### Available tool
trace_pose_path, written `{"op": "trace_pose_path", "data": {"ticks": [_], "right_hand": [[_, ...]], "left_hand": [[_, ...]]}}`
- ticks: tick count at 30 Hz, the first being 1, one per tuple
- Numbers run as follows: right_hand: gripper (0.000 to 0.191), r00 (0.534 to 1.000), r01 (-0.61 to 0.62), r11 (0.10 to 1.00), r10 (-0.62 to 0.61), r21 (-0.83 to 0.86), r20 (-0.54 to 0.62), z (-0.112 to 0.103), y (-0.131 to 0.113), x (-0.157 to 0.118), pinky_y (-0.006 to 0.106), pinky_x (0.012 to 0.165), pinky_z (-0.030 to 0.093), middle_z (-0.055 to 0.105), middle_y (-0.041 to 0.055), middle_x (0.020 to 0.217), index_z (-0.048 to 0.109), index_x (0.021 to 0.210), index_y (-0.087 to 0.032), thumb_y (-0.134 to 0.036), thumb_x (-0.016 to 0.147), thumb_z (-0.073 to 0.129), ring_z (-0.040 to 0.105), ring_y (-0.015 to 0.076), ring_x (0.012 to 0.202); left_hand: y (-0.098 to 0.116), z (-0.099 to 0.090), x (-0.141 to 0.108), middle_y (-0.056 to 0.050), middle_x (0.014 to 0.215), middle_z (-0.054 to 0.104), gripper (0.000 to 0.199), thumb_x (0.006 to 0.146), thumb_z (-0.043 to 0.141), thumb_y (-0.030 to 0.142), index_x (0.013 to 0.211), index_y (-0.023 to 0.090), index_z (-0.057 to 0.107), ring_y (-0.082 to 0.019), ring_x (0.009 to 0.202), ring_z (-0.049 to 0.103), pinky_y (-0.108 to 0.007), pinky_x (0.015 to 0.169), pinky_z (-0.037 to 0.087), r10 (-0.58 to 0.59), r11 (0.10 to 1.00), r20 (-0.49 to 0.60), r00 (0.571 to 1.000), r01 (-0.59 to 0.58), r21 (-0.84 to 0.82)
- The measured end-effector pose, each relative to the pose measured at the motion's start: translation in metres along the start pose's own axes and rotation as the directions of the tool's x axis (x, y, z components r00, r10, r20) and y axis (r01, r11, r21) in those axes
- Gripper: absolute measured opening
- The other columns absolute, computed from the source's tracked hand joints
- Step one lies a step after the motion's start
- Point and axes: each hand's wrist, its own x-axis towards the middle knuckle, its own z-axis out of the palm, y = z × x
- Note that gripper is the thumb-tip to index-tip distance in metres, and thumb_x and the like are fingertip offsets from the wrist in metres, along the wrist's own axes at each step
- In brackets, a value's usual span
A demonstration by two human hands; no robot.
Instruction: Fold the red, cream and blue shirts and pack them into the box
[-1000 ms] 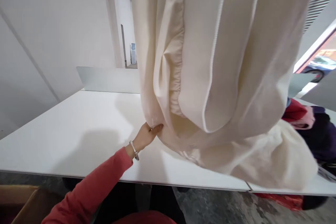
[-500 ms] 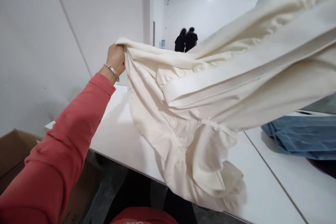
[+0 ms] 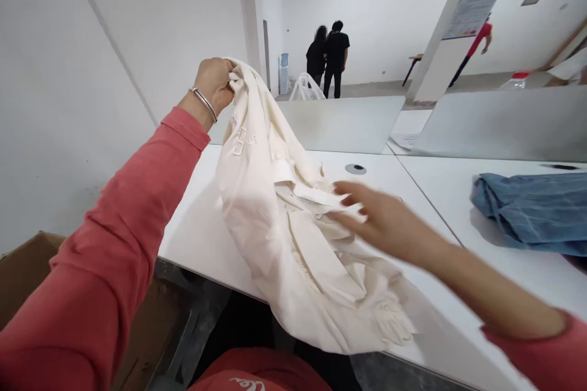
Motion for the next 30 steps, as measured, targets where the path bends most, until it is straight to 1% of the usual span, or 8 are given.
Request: {"op": "trace_pose_path", "data": {"ticks": [3,9,12,14,15,20,25,30], "right_hand": [[0.068,0.936,0.342,0.936,-0.332,-0.088,0.115,0.054,-0.019,-0.02,0.04,0.083,0.046,0.052,0.0148,0.119,0.047,0.123,-0.014,-0.049,0.067,0.064,0.053,0.0278,0.101],[0.05,0.806,0.515,0.845,-0.421,-0.143,0.417,0.139,-0.021,-0.042,0.043,0.091,0.04,0.048,0.0147,0.122,0.047,0.121,-0.011,-0.025,0.074,0.056,0.045,0.0282,0.111],[0.044,0.759,0.581,0.803,-0.475,-0.134,0.445,0.15,-0.012,-0.051,0.047,0.094,0.036,0.048,0.0132,0.123,0.052,0.118,-0.013,-0.021,0.075,0.054,0.039,0.0301,0.116],[0.039,0.755,0.561,0.822,-0.46,-0.098,0.466,0.144,-0.007,-0.056,0.045,0.092,0.038,0.053,0.0137,0.116,0.055,0.114,-0.012,-0.021,0.077,0.052,0.045,0.0289,0.11],[0.034,0.758,0.535,0.842,-0.437,-0.077,0.484,0.139,-0.005,-0.058,0.044,0.089,0.041,0.057,0.0137,0.11,0.058,0.11,-0.012,-0.022,0.079,0.05,0.05,0.0281,0.104],[0.032,0.8,0.395,0.916,-0.381,0.071,0.464,0.12,0.002,-0.059,0.037,0.077,0.047,0.063,0.01,0.092,0.064,0.092,-0.018,-0.034,0.087,0.037,0.058,0.0229,0.083],[0.037,0.901,0.299,0.927,-0.352,0.226,0.254,0.121,-0.011,-0.043,0.037,0.079,0.047,0.063,0.0098,0.091,0.063,0.089,-0.017,-0.043,0.084,0.038,0.058,0.0235,0.088],[0.037,0.958,0.203,0.924,-0.256,0.324,0.128,0.113,-0.027,-0.038,0.031,0.059,0.05,0.063,0.0073,0.077,0.062,0.091,-0.017,-0.048,0.08,0.045,0.06,0.0228,0.076]], "left_hand": [[0.009,0.013,-0.026,-0.001,0.072,0.046,0.022,0.076,0.034,-0.008,0.076,0.007,0.05,-0.015,0.08,0.059,-0.024,0.062,0.046,-0.073,0.997,0.167,0.983,0.071,0.016],[0.004,-0.006,-0.081,-0.004,0.088,0.056,0.012,0.077,0.054,0.008,0.089,0.008,0.056,-0.016,0.082,0.061,-0.027,0.068,0.048,-0.139,0.989,0.521,0.842,0.086,0.124],[-0.003,-0.034,-0.108,-0.006,0.087,0.06,0.014,0.072,0.061,0.012,0.086,0.009,0.059,-0.015,0.077,0.062,-0.029,0.07,0.049,-0.228,0.962,0.646,0.729,0.066,0.266],[-0.009,-0.058,-0.125,-0.007,0.086,0.062,0.016,0.07,0.064,0.014,0.085,0.011,0.062,-0.016,0.078,0.061,-0.03,0.074,0.048,-0.28,0.936,0.73,0.623,0.008,0.351],[-0.013,-0.071,-0.133,-0.007,0.087,0.063,0.016,0.07,0.064,0.016,0.086,0.012,0.063,-0.017,0.08,0.061,-0.031,0.077,0.047,-0.286,0.923,0.742,0.607,-0.035,0.384],[-0.042,-0.141,-0.184,-0.007,0.1,0.061,0.02,0.076,0.057,0.03,0.092,0.019,0.062,-0.02,0.096,0.056,-0.033,0.088,0.041,-0.132,0.772,0.53,0.837,-0.248,0.585],[-0.066,-0.181,-0.241,-0.012,0.128,0.044,0.051,0.072,0.062,0.043,0.115,0.02,0.049,-0.026,0.12,0.039,-0.039,0.101,0.032,-0.069,0.707,0.594,0.802,-0.38,0.596],[-0.092,-0.191,-0.261,-0.015,0.13,0.04,0.066,0.064,0.07,0.039,0.119,0.016,0.043,-0.032,0.124,0.03,-0.051,0.101,0.026,-0.144,0.415,0.544,0.827,-0.449,0.792]]}}
